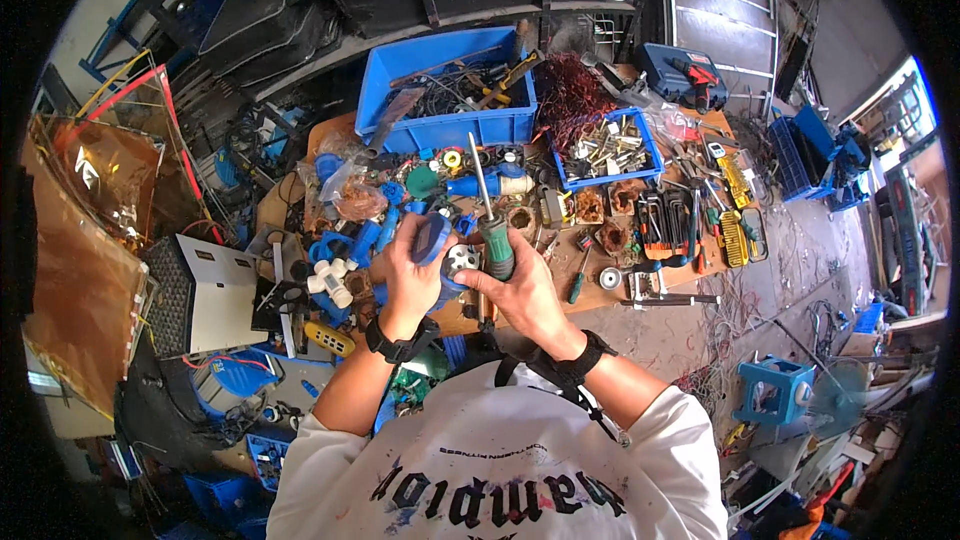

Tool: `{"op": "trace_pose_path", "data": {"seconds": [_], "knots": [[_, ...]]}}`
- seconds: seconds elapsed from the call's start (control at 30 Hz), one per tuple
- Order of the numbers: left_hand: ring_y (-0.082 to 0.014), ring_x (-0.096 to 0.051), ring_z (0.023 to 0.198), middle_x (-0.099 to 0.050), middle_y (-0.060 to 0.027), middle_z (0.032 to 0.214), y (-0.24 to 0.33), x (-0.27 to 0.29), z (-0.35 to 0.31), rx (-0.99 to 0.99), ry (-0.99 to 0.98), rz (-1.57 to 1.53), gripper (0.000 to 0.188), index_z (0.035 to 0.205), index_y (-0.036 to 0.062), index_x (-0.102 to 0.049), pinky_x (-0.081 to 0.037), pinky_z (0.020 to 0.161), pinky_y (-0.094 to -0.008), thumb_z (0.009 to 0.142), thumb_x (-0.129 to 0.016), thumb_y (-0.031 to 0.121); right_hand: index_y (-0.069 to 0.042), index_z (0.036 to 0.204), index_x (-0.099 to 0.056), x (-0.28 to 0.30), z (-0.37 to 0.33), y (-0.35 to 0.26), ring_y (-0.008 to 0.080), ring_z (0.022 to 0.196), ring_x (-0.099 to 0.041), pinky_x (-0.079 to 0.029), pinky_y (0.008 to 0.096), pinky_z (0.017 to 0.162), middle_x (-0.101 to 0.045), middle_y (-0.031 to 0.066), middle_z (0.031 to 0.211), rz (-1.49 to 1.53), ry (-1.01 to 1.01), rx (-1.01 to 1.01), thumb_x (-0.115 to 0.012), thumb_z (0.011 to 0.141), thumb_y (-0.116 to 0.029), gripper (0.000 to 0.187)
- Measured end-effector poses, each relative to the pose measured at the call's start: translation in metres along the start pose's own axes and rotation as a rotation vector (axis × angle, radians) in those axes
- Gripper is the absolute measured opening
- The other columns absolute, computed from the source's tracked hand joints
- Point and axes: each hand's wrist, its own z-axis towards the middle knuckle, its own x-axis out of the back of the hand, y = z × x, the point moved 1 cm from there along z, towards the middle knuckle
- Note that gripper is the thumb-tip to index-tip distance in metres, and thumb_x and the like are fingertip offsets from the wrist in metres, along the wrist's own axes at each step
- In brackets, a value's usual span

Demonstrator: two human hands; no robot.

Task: The person uses a screwdriver to tighten a screw on a blue plastic plumbing fitting. They then pick up a white plastic fitting and walk across the workshop to a large blue machine, where they place the white fitting into a compartment.

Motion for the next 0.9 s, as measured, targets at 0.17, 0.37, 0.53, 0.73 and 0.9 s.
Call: {"op": "trace_pose_path", "data": {"seconds": [0.17, 0.37, 0.53, 0.73, 0.9], "knots": [[-0.0236, -0.071, 0.075, -0.071, -0.0125, 0.081, -0.006, 0.001, -0.004, 0.037, -0.097, 0.075, 0.021, 0.089, 0.0016, -0.055, -0.051, 0.061, -0.0305, 0.086, -0.071, 0.016, -0.003, 0.11, -0.056, -0.001, -0.007, -0.005, 0.0057, 0.069, -0.05, -0.044, 0.023, 0.062, -0.052, -0.0034, 0.078, -0.094, -0.019, -0.016, -0.076, 0.079, -0.013, 0.039], [-0.0158, -0.066, 0.073, -0.068, -0.0101, 0.078, 0.0, 0.0, -0.003, 0.054, -0.149, 0.049, 0.022, 0.088, 0.0013, -0.056, -0.048, 0.062, -0.0288, 0.084, -0.072, 0.015, -0.001, 0.107, -0.054, 0.007, -0.006, 0.003, 0.0046, 0.066, -0.051, -0.044, 0.0212, 0.056, -0.051, -0.0027, 0.079, 0.099, 0.011, -0.048, -0.072, 0.08, -0.009, 0.034], [-0.0238, -0.07, 0.075, -0.069, -0.012, 0.08, 0.001, 0.002, 0.001, 0.024, -0.231, 0.041, 0.026, 0.091, 0.0014, -0.057, -0.051, 0.062, -0.0313, 0.083, -0.075, 0.019, -0.002, 0.103, -0.053, 0.01, -0.006, -0.002, 0.0049, 0.073, -0.051, -0.045, 0.0229, 0.062, -0.053, -0.0007, 0.085, 0.148, -0.028, -0.075, -0.072, 0.078, -0.007, 0.032], [-0.016, -0.067, 0.076, -0.067, -0.0104, 0.08, -0.007, 0.012, 0.002, 0.106, -0.317, -0.006, 0.025, 0.091, 0.0009, -0.057, -0.049, 0.066, -0.0296, 0.084, -0.073, 0.018, -0.003, 0.105, -0.054, 0.02, -0.003, -0.005, 0.0069, 0.082, -0.048, -0.045, 0.0245, 0.072, -0.056, 0.0006, 0.096, 0.14, -0.22, 0.018, -0.072, 0.077, -0.005, 0.034], [-0.0182, -0.067, 0.074, -0.067, -0.008, 0.079, 0.002, 0.008, 0.0, 0.049, -0.284, 0.073, 0.025, 0.091, 0.0042, -0.058, -0.048, 0.063, -0.0302, 0.085, -0.071, 0.024, -0.003, 0.107, -0.055, 0.023, -0.001, -0.001, 0.0067, 0.081, -0.049, -0.045, 0.0247, 0.071, -0.06, 0.0024, 0.097, 0.151, -0.252, -0.119, -0.076, 0.076, -0.009, 0.039]]}}
